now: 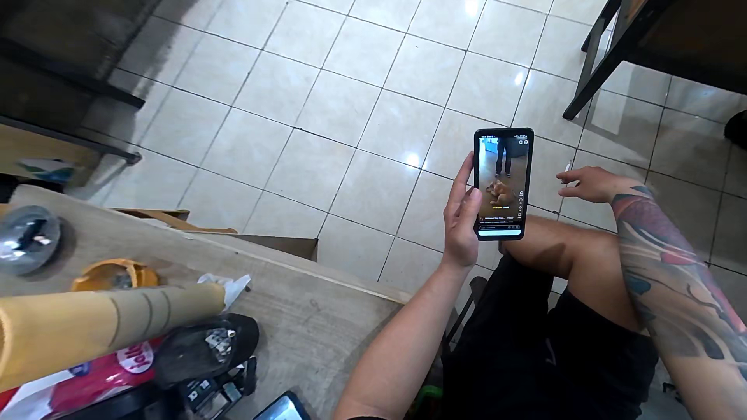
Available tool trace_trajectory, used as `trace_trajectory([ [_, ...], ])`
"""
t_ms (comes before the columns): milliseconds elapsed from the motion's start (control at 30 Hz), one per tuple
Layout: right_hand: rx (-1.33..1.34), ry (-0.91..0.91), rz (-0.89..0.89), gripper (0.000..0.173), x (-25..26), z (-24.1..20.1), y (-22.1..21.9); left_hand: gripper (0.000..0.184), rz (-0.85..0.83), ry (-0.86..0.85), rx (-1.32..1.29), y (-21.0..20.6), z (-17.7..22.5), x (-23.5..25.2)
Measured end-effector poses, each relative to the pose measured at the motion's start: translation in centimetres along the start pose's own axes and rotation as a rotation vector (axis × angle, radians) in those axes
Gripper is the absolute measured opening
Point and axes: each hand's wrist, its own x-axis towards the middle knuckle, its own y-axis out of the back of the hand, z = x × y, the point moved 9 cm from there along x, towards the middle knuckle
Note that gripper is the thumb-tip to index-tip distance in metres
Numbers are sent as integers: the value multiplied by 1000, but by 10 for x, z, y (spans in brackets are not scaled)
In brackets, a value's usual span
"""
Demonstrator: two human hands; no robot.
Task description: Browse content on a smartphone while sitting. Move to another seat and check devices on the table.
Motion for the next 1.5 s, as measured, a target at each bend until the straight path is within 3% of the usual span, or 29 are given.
trace_trajectory([
  [1500,-8,2,11,56,1,3,0,57,-13,-27,3,-1,2,1],
])
